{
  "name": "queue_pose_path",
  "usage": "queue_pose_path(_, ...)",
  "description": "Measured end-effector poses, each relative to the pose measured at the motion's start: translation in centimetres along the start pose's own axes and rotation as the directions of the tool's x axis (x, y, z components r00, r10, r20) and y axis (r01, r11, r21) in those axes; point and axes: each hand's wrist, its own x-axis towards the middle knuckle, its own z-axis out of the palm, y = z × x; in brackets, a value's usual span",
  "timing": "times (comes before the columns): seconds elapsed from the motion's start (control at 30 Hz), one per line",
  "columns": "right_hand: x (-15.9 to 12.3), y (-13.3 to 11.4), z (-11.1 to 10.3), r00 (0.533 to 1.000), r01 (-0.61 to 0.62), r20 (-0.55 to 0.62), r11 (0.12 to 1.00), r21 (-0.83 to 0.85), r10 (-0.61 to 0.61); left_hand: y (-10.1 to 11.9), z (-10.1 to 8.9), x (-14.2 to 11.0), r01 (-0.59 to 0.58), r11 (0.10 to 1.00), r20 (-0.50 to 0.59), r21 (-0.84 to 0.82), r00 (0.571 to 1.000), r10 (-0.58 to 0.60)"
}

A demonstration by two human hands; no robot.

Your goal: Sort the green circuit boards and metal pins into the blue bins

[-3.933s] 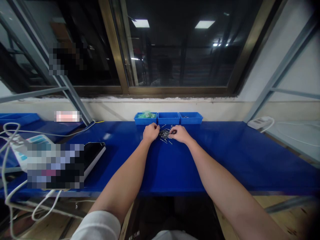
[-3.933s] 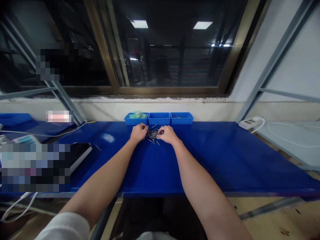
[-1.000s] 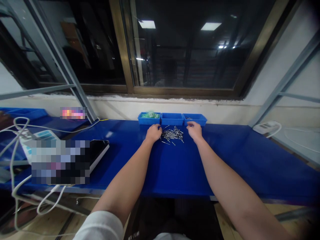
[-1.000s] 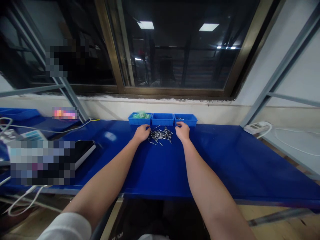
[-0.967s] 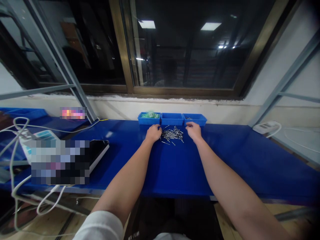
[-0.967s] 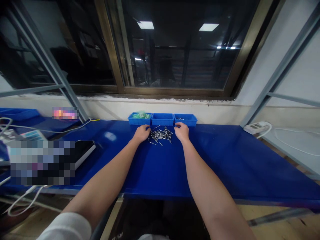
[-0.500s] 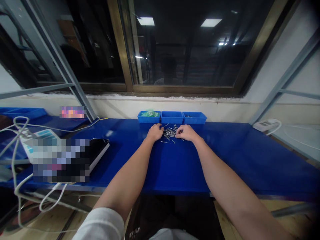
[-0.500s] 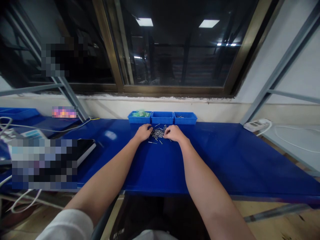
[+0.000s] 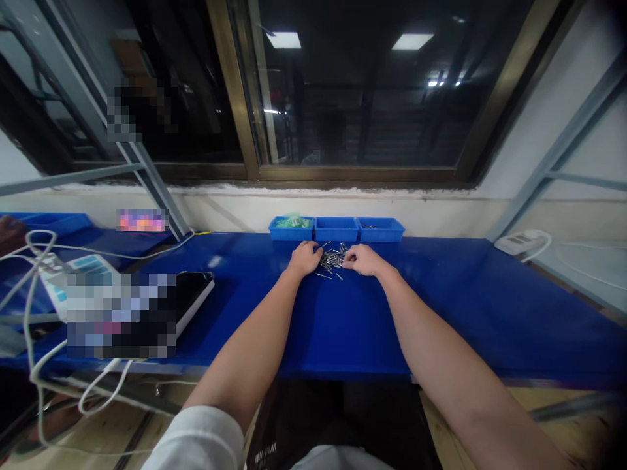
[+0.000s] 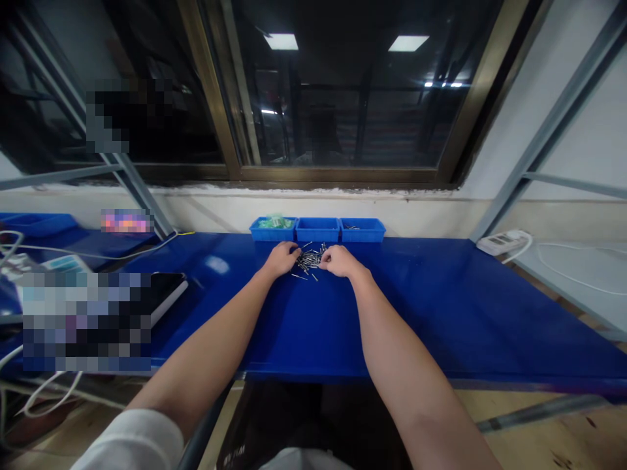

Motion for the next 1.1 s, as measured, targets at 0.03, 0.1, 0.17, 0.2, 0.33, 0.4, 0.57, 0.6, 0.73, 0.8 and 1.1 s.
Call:
queue_pose_path(0.03,0.0,0.0,0.0,1.000,0.006,0.005,1.000,0.014,-0.006,0.1,-0.1,0.0,-0.003,1.000,-0.001,-0.003,1.000,0.003)
queue_pose_path(0.1,0.0,0.0,-0.1,1.000,0.014,-0.001,0.998,0.069,-0.014,0.4,-0.2,-0.1,-0.010,1.000,-0.007,-0.011,1.000,0.010)
queue_pose_path(0.17,0.1,0.0,-0.3,0.999,0.014,-0.033,0.992,0.128,-0.010,0.8,-0.4,-0.2,-0.025,0.999,-0.024,-0.023,0.999,0.025)
queue_pose_path(0.2,0.1,0.0,-0.3,0.998,0.014,-0.058,0.988,0.154,-0.005,1.0,-0.6,-0.3,-0.040,0.999,-0.037,-0.030,0.999,0.039)
queue_pose_path(0.33,0.2,-0.3,-0.2,0.993,0.022,-0.121,0.960,0.278,0.013,2.1,-1.2,-1.0,-0.179,0.980,-0.092,-0.089,0.981,0.171)
queue_pose_path(0.4,0.3,-0.5,0.0,0.995,0.014,-0.101,0.937,0.349,0.023,2.8,-1.5,-1.3,-0.276,0.952,-0.075,-0.135,0.960,0.268)
queue_pose_path(0.57,0.2,-1.0,0.3,0.994,-0.007,-0.093,0.905,0.426,0.051,4.0,-1.7,-1.5,-0.366,0.912,0.001,-0.185,0.928,0.373)
queue_pose_path(0.6,0.2,-1.1,0.2,0.993,-0.011,-0.101,0.900,0.436,0.061,4.0,-1.7,-1.5,-0.364,0.914,0.001,-0.178,0.929,0.370)
queue_pose_path(0.73,0.2,-1.1,0.1,0.981,-0.026,-0.148,0.847,0.531,0.123,3.8,-1.5,-1.3,-0.342,0.928,-0.070,-0.150,0.940,0.335)
queue_pose_path(0.8,0.2,-0.9,0.0,0.973,-0.041,-0.158,0.798,0.602,0.170,3.6,-1.5,-1.2,-0.330,0.933,-0.113,-0.146,0.942,0.315)
queue_pose_path(1.1,0.2,0.0,0.0,0.971,-0.018,-0.151,0.682,0.731,0.188,3.5,-1.2,-1.2,-0.303,0.941,-0.115,-0.151,0.951,0.288)
